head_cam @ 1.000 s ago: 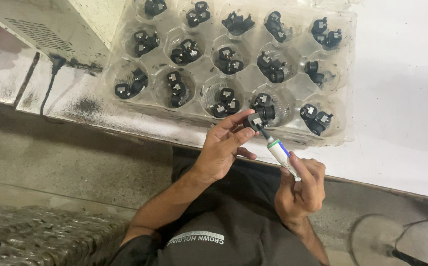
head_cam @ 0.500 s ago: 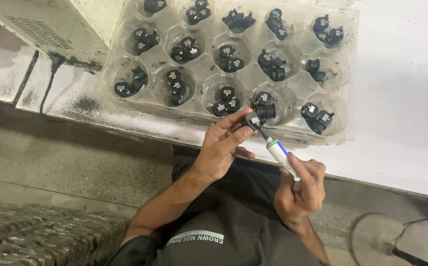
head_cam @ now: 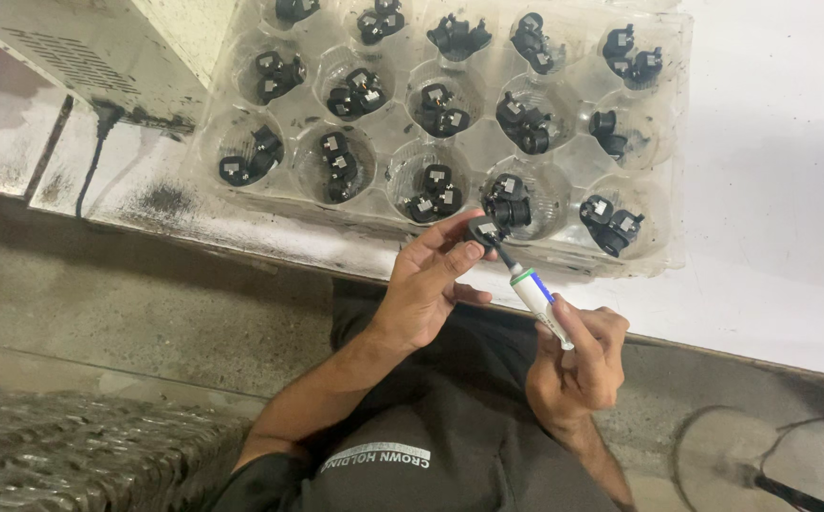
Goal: The person picks black electrical plug components one at a time from a clear blister tray on the workbench and squeezes adhesive from a small tube onto each component, then places it back in the tray and reaches for the next one, repeating this cycle throughout the episode.
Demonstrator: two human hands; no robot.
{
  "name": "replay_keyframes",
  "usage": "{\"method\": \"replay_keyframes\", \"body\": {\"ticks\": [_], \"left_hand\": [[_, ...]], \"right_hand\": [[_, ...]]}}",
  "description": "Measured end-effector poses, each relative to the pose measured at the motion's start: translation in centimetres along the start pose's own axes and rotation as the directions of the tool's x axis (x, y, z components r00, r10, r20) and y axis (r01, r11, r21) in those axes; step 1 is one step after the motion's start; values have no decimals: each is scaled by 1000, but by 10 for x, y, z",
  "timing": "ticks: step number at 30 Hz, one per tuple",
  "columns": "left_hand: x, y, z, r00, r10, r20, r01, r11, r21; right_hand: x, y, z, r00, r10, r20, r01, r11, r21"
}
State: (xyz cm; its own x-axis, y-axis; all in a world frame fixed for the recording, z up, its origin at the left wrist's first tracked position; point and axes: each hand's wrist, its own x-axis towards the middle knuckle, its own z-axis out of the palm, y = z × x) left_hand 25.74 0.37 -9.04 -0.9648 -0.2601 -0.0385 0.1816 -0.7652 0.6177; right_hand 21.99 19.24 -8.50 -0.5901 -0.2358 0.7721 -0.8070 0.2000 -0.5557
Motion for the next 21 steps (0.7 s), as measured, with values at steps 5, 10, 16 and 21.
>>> {"method": "replay_keyframes", "body": {"ticks": [5, 10, 16, 21], "left_hand": [[0, -1, 3, 1000, -26, -16, 26, 1000, -3], [-3, -4, 3, 997, -80, -23, 80, 997, 15], [1, -7, 4, 988, -111, -107, 110, 994, -19], [0, -7, 6, 990, -109, -88, 109, 994, -10]], "right_hand": [[2, -2, -1, 999, -35, 6, 35, 997, -65], [1, 1, -1, 998, -67, -17, 66, 996, -58], [-1, 4, -1, 995, -80, -59, 76, 995, -72], [-2, 6, -1, 996, -80, -34, 75, 991, -110]]}}
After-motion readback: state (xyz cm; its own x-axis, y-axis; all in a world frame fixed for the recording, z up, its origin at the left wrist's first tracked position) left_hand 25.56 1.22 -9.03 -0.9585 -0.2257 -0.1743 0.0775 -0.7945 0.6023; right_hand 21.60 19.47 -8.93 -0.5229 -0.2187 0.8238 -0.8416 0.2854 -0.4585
